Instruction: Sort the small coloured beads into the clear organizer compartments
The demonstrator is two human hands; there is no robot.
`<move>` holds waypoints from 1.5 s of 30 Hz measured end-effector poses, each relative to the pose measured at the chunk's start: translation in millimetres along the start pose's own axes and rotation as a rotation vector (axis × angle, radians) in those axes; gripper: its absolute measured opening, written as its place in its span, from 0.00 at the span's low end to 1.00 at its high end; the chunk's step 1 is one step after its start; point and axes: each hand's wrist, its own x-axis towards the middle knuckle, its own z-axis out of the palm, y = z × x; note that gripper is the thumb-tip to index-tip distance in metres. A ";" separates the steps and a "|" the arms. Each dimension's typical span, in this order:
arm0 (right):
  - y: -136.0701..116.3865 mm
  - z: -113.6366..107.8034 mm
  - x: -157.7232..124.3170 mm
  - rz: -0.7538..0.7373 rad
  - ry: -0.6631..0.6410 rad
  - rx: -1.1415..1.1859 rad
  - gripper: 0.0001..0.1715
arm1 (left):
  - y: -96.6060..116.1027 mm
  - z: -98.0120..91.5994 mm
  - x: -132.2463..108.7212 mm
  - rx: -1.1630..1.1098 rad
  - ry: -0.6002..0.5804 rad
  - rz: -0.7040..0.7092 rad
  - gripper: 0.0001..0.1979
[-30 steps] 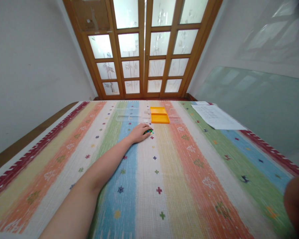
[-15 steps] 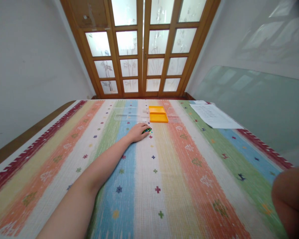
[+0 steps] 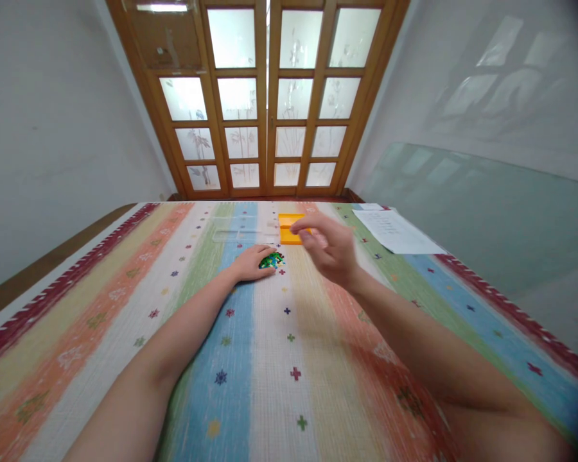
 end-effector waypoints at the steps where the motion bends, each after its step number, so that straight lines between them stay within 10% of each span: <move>1: 10.1 9.6 -6.1 0.009 -0.069 -0.015 0.15 | -3.4 -2.9 -3.2 0.008 -0.013 0.005 0.37; 7: 90.4 67.5 -57.6 0.214 -0.505 -0.222 0.33 | -14.8 -14.4 -19.4 0.070 -0.084 -0.038 0.41; 12: 104.2 79.2 -70.2 0.161 -0.645 -0.273 0.48 | -16.5 -12.9 -18.7 0.137 -0.144 -0.103 0.46; 45: 91.7 71.9 -74.4 0.259 -0.660 -0.400 0.46 | 19.6 -0.9 -24.0 0.282 -0.183 -0.417 0.44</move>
